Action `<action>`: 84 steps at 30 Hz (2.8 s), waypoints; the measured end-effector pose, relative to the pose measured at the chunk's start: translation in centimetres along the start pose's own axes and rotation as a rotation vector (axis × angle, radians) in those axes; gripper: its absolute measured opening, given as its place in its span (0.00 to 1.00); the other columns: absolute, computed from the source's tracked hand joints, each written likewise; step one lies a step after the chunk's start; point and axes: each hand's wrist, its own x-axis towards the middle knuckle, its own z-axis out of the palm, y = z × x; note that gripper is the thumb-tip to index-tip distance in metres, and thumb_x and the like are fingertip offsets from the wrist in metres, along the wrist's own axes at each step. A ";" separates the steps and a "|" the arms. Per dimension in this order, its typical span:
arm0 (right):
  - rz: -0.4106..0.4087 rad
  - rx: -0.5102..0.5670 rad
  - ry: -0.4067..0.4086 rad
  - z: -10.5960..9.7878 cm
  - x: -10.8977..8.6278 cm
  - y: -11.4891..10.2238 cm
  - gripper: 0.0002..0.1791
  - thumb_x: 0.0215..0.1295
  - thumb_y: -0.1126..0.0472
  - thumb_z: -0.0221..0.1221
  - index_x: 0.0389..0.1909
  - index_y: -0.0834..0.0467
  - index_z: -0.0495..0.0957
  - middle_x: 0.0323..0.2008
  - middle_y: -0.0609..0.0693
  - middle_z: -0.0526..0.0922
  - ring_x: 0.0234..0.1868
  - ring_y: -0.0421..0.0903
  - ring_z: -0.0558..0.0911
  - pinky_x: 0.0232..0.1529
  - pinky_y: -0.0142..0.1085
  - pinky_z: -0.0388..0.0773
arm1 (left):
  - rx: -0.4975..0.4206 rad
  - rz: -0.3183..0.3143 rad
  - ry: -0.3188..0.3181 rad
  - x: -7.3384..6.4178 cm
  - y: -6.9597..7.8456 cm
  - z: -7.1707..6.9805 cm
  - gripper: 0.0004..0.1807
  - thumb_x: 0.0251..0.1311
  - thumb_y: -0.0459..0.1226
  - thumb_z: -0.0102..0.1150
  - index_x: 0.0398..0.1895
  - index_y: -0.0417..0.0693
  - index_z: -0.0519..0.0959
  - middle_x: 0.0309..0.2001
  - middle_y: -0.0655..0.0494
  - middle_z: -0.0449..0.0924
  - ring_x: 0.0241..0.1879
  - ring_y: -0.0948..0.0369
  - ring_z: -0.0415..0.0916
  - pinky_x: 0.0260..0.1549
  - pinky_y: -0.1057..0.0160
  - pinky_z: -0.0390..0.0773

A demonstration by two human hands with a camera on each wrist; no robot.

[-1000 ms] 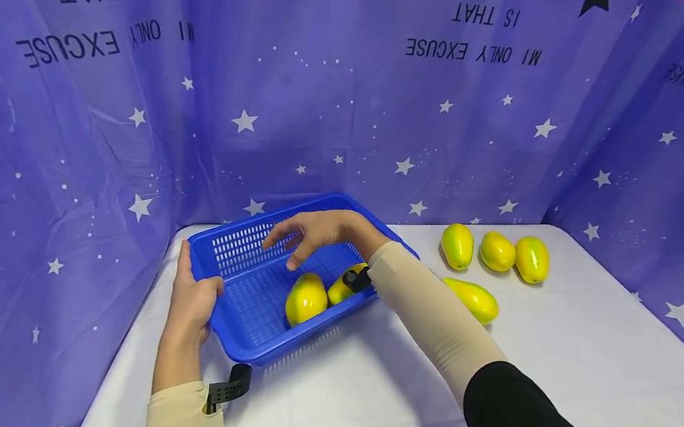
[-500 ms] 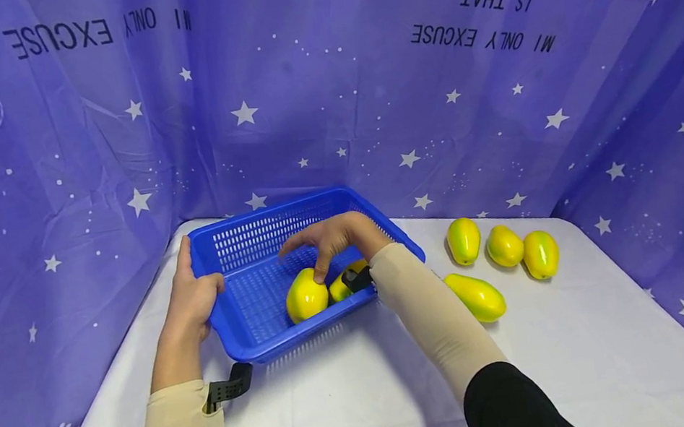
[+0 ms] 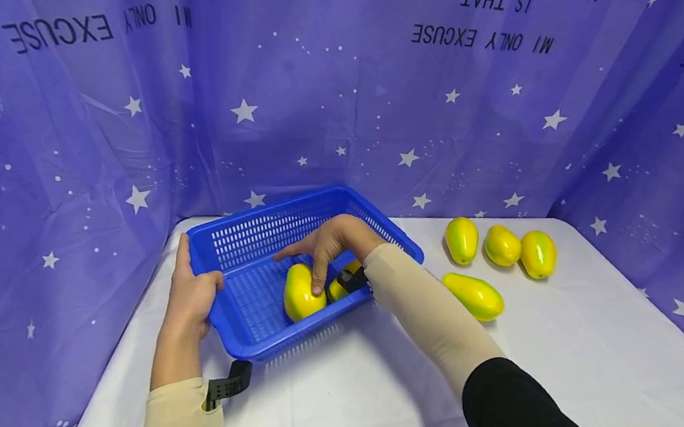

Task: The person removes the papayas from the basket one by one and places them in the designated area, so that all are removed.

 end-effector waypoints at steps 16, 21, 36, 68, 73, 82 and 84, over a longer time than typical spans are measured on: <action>-0.164 0.107 0.214 -0.1 1.3 -0.3 0.46 0.49 0.59 0.66 0.67 0.35 0.54 0.67 0.35 0.52 0.65 0.46 0.54 0.56 0.41 0.64 | 0.031 -0.021 0.017 0.0 0.0 0.1 0.54 0.45 0.22 0.38 0.68 0.73 0.26 0.71 0.57 0.24 0.65 0.47 0.38 0.55 0.46 0.52; -0.167 0.064 0.292 -0.1 2.2 -1.5 0.41 0.53 0.63 0.63 0.65 0.35 0.58 0.65 0.35 0.57 0.64 0.43 0.57 0.60 0.42 0.58 | 0.032 -0.019 0.014 0.0 0.1 0.1 0.55 0.45 0.22 0.39 0.67 0.73 0.26 0.71 0.57 0.23 0.66 0.48 0.35 0.57 0.45 0.48; -0.202 -0.150 0.468 -0.3 3.8 -3.5 0.33 0.56 0.72 0.54 0.60 0.40 0.68 0.60 0.35 0.66 0.61 0.38 0.62 0.60 0.35 0.59 | 0.037 -0.008 0.011 0.0 0.1 -0.1 0.55 0.44 0.22 0.39 0.68 0.71 0.26 0.71 0.56 0.24 0.67 0.48 0.32 0.60 0.44 0.44; -0.076 0.567 0.167 1.5 4.5 -6.6 0.25 0.57 0.56 0.59 0.57 0.35 0.70 0.57 0.37 0.66 0.51 0.42 0.70 0.40 0.45 0.76 | 0.043 -0.050 0.001 0.0 0.3 0.1 0.55 0.45 0.24 0.40 0.67 0.76 0.26 0.71 0.55 0.24 0.66 0.46 0.36 0.57 0.43 0.52; -0.087 0.628 0.212 1.5 4.3 -6.7 0.23 0.58 0.56 0.59 0.54 0.34 0.72 0.54 0.39 0.68 0.49 0.43 0.72 0.40 0.45 0.76 | 0.034 -0.044 -0.012 -0.2 0.1 0.0 0.55 0.44 0.23 0.41 0.67 0.76 0.25 0.71 0.55 0.23 0.67 0.45 0.33 0.57 0.39 0.47; -0.174 0.789 0.356 1.0 3.4 -7.3 0.20 0.57 0.59 0.59 0.50 0.37 0.75 0.49 0.43 0.72 0.45 0.47 0.76 0.38 0.49 0.76 | 0.034 -0.038 -0.044 -0.3 -0.1 0.1 0.56 0.45 0.23 0.41 0.67 0.74 0.24 0.70 0.56 0.20 0.66 0.46 0.31 0.57 0.40 0.46; -0.189 0.804 0.388 1.0 3.0 -7.2 0.21 0.57 0.60 0.60 0.50 0.38 0.76 0.50 0.44 0.71 0.44 0.48 0.76 0.36 0.49 0.77 | 0.036 -0.035 -0.046 -0.2 -0.1 0.3 0.56 0.45 0.23 0.41 0.67 0.73 0.23 0.70 0.55 0.20 0.66 0.46 0.33 0.57 0.41 0.48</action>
